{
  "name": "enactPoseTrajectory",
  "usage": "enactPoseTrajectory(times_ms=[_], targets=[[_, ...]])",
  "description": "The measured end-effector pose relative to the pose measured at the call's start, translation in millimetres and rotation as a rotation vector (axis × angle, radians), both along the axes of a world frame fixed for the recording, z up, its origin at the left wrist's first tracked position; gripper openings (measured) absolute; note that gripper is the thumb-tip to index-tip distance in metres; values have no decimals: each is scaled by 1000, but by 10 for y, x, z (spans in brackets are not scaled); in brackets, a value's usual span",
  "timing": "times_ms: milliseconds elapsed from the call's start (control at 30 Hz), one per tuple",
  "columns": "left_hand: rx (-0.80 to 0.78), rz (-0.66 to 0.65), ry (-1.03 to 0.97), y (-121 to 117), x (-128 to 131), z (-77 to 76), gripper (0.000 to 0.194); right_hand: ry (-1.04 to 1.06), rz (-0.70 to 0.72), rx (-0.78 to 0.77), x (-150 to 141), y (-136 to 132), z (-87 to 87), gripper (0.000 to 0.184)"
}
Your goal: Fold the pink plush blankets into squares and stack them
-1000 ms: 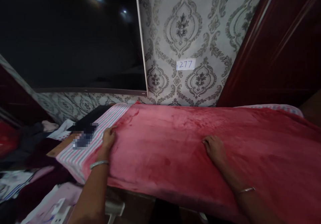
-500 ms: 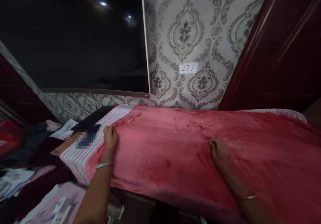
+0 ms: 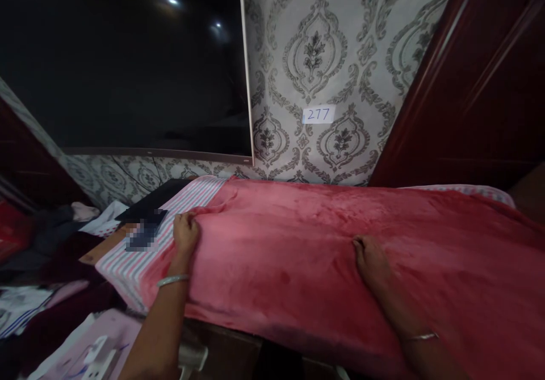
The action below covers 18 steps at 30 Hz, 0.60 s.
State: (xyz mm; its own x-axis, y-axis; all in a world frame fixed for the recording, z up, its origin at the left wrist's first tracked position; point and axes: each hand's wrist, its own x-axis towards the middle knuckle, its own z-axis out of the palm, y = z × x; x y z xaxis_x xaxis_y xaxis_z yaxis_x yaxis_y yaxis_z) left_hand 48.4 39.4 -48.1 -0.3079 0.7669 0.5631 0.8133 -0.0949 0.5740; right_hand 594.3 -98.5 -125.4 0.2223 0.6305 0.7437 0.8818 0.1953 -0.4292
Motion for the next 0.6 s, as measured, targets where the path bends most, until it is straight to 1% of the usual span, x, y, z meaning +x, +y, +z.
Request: enactPoseTrajectory(times_ms=[100, 267, 367, 433, 533, 600], targets=[[-17, -55, -30, 45, -40, 3, 32, 9, -11, 4, 10, -10, -9, 36], [-127, -304, -210, 222, -120, 103, 38, 2, 13, -12, 33, -22, -42, 37], [-158, -388, -243, 312, -118, 142, 37, 1, 3, 1, 25, -28, -45, 38], [-147, -389, -265, 334, -95, 123, 34, 4, 5, 3, 11, -34, -32, 39], [-128, -342, -280, 323, -67, 52, 27, 9, 20, -25, -9, -51, 15, 39], [-126, -327, -214, 308, -66, 10, 27, 11, 29, -60, -16, -66, 58, 39]])
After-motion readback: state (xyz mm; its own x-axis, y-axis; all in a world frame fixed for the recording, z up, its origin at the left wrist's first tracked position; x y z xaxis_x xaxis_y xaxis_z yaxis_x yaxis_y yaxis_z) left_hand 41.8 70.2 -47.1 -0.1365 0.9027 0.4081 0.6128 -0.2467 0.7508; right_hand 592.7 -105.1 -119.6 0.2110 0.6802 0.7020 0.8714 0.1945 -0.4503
